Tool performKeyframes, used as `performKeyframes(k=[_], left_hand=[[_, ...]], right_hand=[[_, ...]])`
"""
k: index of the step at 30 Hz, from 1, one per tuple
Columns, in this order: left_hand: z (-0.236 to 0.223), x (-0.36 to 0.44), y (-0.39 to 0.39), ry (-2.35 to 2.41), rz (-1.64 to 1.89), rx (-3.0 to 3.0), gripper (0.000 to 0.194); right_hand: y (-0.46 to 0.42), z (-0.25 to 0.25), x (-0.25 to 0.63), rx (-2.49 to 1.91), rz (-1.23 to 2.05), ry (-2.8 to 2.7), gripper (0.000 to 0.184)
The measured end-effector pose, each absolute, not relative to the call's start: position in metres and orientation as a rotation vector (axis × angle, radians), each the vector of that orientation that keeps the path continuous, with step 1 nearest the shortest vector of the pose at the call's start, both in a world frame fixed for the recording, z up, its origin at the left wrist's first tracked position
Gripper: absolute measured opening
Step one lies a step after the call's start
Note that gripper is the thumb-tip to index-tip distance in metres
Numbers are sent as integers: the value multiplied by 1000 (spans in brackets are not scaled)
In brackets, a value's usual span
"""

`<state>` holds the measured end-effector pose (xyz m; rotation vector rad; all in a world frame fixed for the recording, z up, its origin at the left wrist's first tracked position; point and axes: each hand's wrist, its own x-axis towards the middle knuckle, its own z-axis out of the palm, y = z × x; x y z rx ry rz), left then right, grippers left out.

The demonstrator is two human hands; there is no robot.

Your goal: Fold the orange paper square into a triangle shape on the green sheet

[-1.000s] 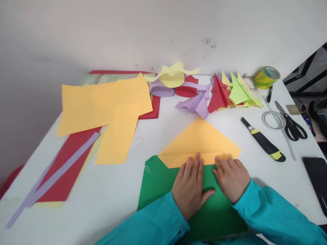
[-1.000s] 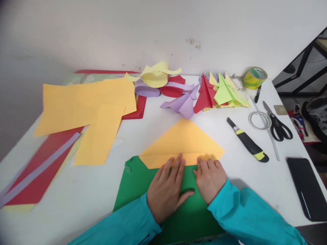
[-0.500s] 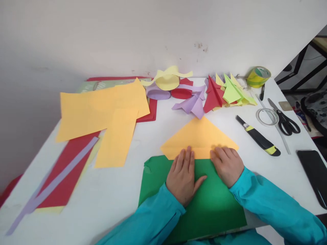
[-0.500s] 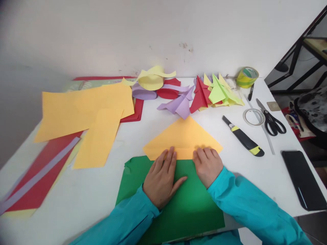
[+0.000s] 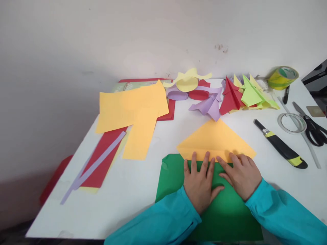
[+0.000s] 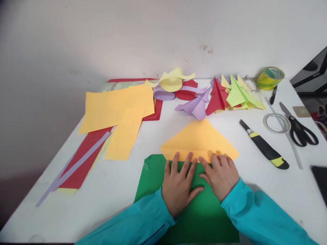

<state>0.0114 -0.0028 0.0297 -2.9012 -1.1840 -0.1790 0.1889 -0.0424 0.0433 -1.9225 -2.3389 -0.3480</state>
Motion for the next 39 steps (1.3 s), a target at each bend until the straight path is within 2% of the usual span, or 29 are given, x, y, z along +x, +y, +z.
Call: performKeyframes(k=[7, 12, 22, 29, 34, 39], left_hand=[[35, 10, 2, -1199, -167, -2903, 72], [33, 10, -3, -1298, -186, -2867, 77], [35, 3, -2, -1384, -35, -2694, 76], [36, -6, 6, -1451, -101, -2612, 76], [47, -9, 14, -1386, -190, -2539, 72], [50, -4, 14, -1050, -356, -2786, 57]], right_hand=[[-43, 43, 189, -1927, -328, -2336, 50], [-43, 43, 189, -1937, -319, -2333, 49], [-43, 43, 189, -1946, -331, -2321, 50], [-43, 43, 190, -1912, -366, -2337, 48], [-41, 41, 192, -1883, -374, -2320, 41], [-35, 39, 194, -1806, -415, -2294, 32]])
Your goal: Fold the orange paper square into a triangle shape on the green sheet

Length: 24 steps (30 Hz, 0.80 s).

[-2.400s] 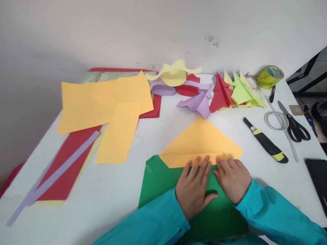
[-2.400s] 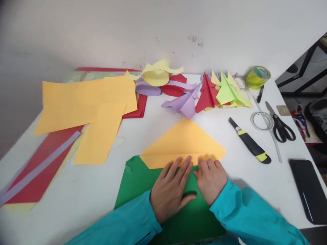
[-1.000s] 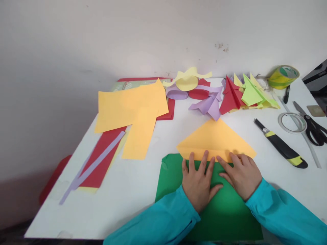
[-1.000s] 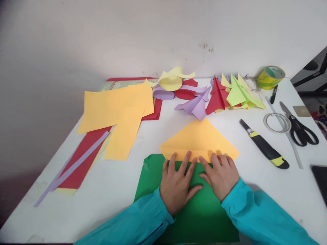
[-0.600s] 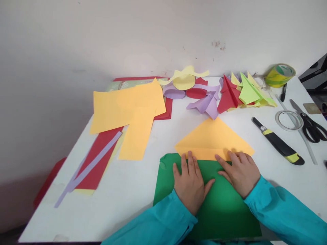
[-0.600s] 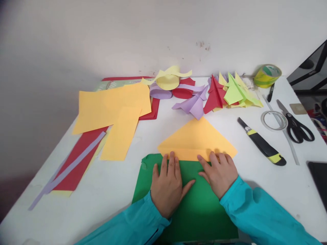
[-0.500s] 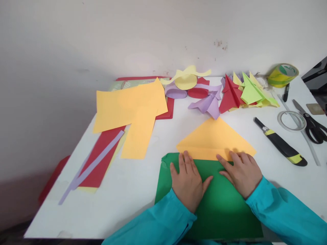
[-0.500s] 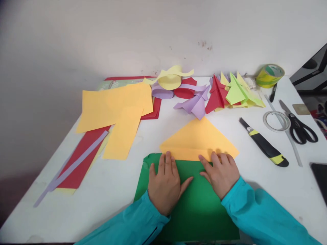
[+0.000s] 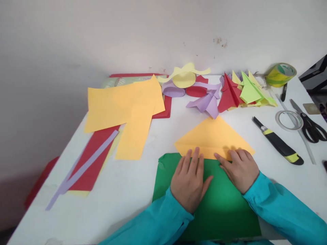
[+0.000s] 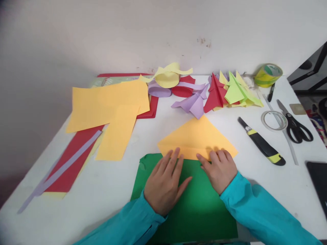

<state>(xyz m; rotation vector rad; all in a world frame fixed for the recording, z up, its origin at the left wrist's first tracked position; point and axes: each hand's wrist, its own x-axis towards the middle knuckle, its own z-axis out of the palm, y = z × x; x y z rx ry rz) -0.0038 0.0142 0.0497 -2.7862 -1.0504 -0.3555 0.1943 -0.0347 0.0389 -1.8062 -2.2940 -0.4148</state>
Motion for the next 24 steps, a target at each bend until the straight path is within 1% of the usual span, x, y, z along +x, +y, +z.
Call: performKeyframes(k=[4, 9, 14, 20, 24], left_hand=[[39, 1, 9, -918, -379, -2898, 61], [34, 2, 8, -928, -433, -2879, 63], [31, 4, 9, -931, -520, -2871, 59], [26, 5, 2, -891, -407, -2915, 70], [22, 3, -1, -938, -369, -2937, 70]], right_hand=[[-29, 38, 201, -1717, -423, -2316, 29], [-23, 38, 209, -1638, -411, -2370, 34], [-21, 39, 214, -1644, -450, -2344, 32], [-19, 36, 221, -1577, -409, -2367, 27], [-22, 31, 209, -1562, -354, -2349, 26]])
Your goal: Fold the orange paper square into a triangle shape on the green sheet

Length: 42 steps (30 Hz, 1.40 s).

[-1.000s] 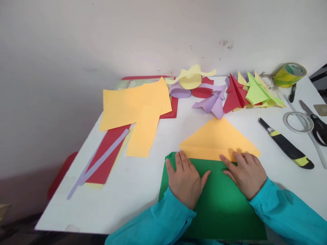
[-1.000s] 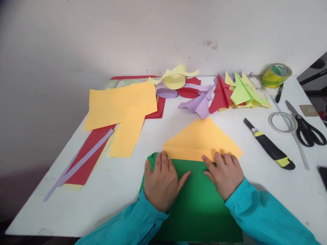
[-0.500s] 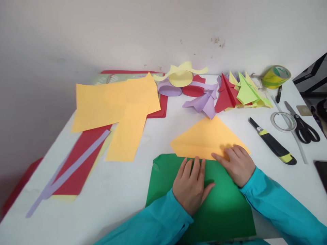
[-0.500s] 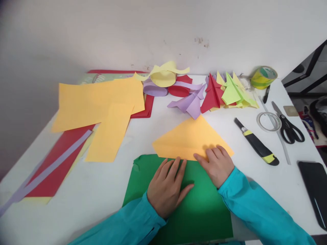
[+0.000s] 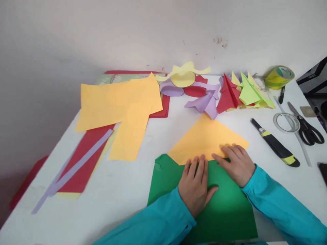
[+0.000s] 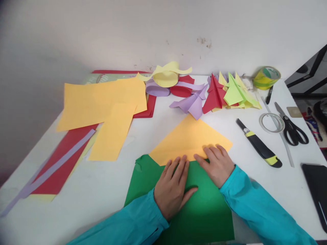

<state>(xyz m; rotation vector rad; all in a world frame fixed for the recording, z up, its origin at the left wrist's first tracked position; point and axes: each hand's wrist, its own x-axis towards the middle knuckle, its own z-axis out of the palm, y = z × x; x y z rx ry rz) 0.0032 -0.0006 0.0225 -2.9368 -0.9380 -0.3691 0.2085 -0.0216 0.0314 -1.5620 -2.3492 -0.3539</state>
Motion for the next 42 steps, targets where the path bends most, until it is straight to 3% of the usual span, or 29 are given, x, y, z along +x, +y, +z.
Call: performKeyframes(k=[4, 12, 20, 30, 37, 42], left_hand=[[21, 3, 1, -935, -383, -2921, 69], [24, 4, 4, -894, -408, -2865, 66], [24, 4, 4, -873, -387, -2874, 65], [28, 6, 6, -828, -463, -2853, 60], [33, 4, 22, -728, -707, -2867, 19], [33, 3, 31, -720, -802, -2899, 11]], right_hand=[[-27, 35, 188, -1617, -302, -2325, 30], [-33, 56, 190, -1864, -392, -2209, 19], [-42, 61, 220, -2146, -446, -2157, 27], [-33, 62, 227, -1996, -530, -2099, 23], [-27, 43, 219, -1550, -261, -2256, 21], [-26, 38, 219, -1521, -297, -2203, 16]])
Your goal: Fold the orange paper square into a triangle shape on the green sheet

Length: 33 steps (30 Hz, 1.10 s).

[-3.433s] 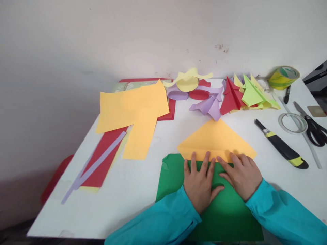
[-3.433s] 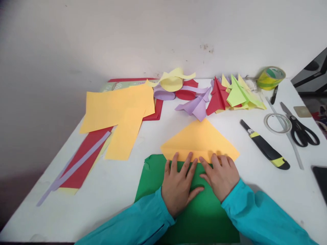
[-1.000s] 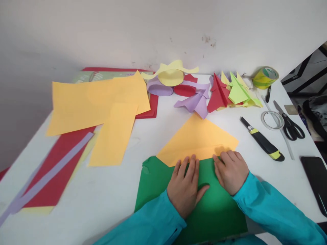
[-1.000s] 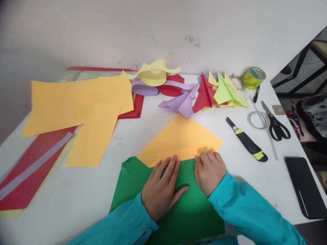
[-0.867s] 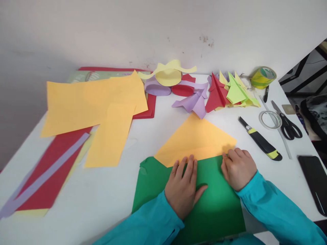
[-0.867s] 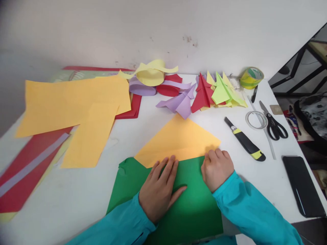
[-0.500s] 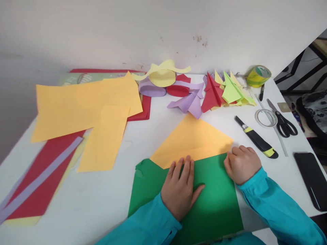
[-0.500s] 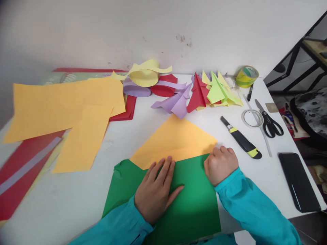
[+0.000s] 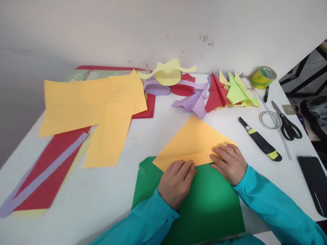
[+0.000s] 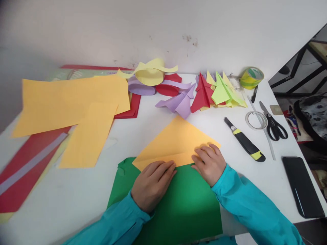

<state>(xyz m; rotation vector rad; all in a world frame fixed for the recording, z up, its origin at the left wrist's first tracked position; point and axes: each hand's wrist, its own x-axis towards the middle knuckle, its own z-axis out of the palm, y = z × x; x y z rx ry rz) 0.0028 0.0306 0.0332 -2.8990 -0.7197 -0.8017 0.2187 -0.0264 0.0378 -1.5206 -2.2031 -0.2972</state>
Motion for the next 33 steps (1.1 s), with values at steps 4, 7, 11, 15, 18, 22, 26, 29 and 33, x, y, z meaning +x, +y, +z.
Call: performKeyframes(k=[4, 7, 11, 15, 18, 22, 26, 29, 33], left_hand=[[32, 3, 32, -750, -777, -2910, 12], [32, 4, 33, -723, -778, -2901, 13], [34, 3, 36, -681, -772, -2913, 17], [34, 1, 38, -593, -759, -2895, 23], [32, 1, 37, -568, -767, -2872, 23], [29, 1, 35, -564, -786, -2916, 24], [30, 1, 36, -551, -768, -2914, 24], [33, 2, 36, -538, -752, -2882, 23], [33, 2, 36, -565, -767, -2902, 22]], right_hand=[[-26, 40, 218, -1503, -306, -2228, 14], [-26, 41, 216, -1490, -351, -2245, 13], [-25, 41, 215, -1474, -391, -2246, 12], [-25, 40, 215, -1455, -432, -2259, 13], [-26, 39, 214, -1448, -461, -2277, 14], [-26, 40, 214, -1417, -443, -2290, 17], [-24, 40, 215, -1364, -387, -2295, 15], [-23, 40, 215, -1364, -335, -2269, 15], [-21, 42, 215, -1354, -279, -2175, 14]])
